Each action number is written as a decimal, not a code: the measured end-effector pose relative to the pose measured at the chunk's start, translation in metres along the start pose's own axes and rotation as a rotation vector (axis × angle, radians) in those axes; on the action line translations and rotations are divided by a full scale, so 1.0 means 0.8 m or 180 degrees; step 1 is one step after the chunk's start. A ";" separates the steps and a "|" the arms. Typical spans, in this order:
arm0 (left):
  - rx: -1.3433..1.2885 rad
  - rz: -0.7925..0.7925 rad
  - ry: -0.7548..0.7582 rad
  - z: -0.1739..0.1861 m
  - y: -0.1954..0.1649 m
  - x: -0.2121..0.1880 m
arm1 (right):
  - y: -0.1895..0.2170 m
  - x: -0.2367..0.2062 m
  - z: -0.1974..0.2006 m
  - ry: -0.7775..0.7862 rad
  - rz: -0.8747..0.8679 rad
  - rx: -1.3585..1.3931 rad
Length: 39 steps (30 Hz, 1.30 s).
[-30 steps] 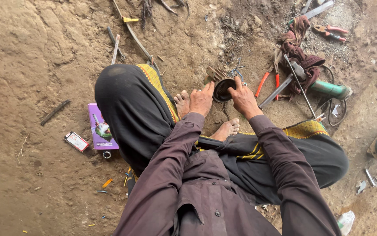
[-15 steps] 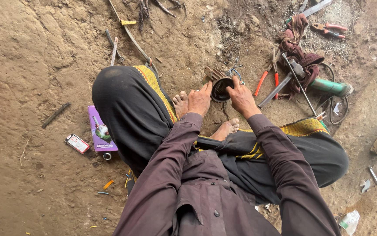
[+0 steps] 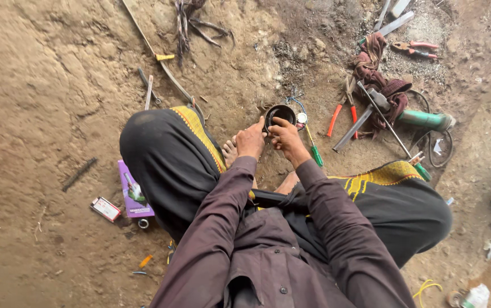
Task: The person sits on the ground and uses a screwdriver and a metal rod to manipulate the internal components of a cylindrical electrical part. They repeatedly probe, scrape, and adjust the interior, then lift the part to inspect it before continuing the work.
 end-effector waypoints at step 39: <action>-0.0286 0.0330 -0.0190 0.027 -0.045 0.018 | 0.062 -0.042 0.081 -0.1682 0.2138 -0.3361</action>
Point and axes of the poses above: each hand's wrist, its own x-axis towards the middle knuckle, its own z-axis out of the back of the hand, y = z × x, the point moved 5 cm from there along x, towards the middle knuckle, and after that the axes turned 11 degrees about y, right-handed, at the moved point
